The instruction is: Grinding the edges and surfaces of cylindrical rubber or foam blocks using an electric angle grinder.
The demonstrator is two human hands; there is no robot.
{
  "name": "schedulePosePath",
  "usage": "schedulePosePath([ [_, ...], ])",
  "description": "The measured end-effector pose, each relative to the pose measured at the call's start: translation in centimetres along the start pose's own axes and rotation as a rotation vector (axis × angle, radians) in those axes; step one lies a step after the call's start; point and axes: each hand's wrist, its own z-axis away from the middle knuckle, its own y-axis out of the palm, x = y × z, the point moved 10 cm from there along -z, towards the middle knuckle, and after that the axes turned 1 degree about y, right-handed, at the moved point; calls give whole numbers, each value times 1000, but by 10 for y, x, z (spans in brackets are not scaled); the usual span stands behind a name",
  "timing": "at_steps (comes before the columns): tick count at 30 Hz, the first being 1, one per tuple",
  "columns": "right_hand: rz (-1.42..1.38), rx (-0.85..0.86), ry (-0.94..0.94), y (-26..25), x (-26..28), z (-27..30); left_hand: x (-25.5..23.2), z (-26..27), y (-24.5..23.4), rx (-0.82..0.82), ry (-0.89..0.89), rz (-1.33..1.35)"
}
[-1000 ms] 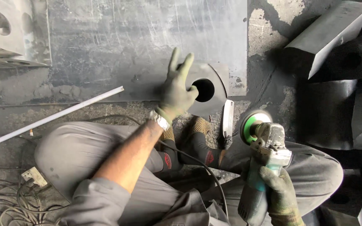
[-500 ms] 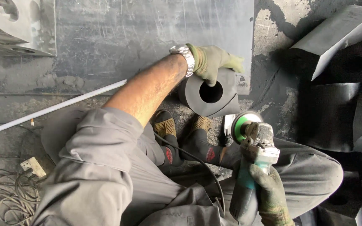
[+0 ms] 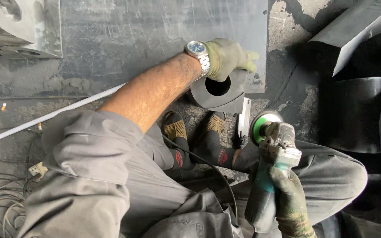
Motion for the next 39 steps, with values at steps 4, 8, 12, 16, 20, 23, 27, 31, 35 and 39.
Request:
schedulePosePath([
  [4, -54, 29, 27, 2, -8, 1, -7, 45, -12, -184, -85, 179],
  [8, -172, 123, 70, 20, -5, 7, -29, 114, -40, -716, -202, 332],
  [12, -211, 207, 56, 59, 12, 6, -97, 169, 12, -801, -293, 867],
  [16, -157, 179, 61, 67, 12, -11, -172, 139, 95, -657, -174, 1219],
  [20, -66, 110, 76, 74, 18, -13, -174, 138, 84, -754, -188, 1185],
  [23, -41, 105, 92, 87, 24, -6, -175, 130, 115, -605, -305, 1453],
  [27, 22, 101, 107, 111, 36, -3, -165, 147, 106, -742, -315, 1420],
  [31, 80, 58, 117, 98, 31, -5, -173, 139, 120, -754, -286, 1339],
  [35, 34, 61, 46, 81, 30, -6, -184, 127, 119, -855, -171, 1112],
  [39, 60, 72, 65, 86, 24, -10, -192, 130, 145, -882, -182, 1263],
])
